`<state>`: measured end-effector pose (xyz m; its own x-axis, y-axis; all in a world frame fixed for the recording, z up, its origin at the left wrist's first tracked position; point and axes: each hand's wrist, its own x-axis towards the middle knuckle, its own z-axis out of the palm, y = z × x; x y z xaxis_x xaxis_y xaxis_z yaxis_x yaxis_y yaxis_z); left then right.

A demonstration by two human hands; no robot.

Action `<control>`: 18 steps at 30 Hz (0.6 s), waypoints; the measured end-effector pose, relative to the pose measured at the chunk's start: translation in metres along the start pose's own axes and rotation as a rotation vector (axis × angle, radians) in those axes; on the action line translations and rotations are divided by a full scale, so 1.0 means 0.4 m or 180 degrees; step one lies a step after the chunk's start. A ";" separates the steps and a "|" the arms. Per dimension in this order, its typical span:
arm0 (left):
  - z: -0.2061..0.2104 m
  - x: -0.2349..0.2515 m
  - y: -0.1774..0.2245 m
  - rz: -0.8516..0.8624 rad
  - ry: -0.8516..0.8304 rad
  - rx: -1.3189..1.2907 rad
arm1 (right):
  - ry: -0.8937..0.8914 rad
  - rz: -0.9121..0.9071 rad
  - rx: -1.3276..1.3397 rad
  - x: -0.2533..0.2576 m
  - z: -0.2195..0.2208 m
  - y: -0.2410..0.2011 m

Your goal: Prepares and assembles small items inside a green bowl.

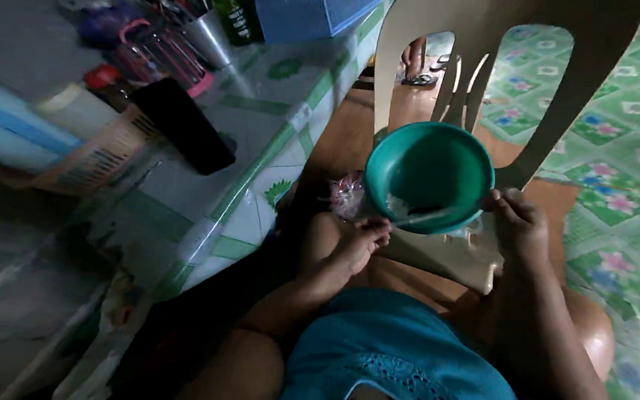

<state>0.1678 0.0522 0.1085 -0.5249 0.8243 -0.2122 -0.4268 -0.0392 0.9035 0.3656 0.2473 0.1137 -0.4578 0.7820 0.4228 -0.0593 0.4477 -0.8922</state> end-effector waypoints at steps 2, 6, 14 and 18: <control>-0.041 0.049 0.028 0.0467 0.0230 -0.0077 | -0.0284 -0.0072 0.0101 0.001 -0.018 -0.013; -0.148 0.221 0.072 0.0954 0.0708 0.0195 | 0.0129 -0.0051 0.0168 0.001 -0.095 -0.010; -0.311 0.384 -0.037 0.0302 0.1712 0.0525 | 0.0818 0.1204 -0.1301 -0.028 -0.169 0.051; -0.301 0.383 -0.048 0.0567 0.1500 0.1340 | 0.0223 0.1031 -0.2217 -0.046 -0.137 0.130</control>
<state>0.0067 0.1112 0.0139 -0.8683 0.4860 -0.0997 -0.0289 0.1510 0.9881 0.4195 0.2801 0.0683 -0.2985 0.9358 0.1874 0.6508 0.3432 -0.6772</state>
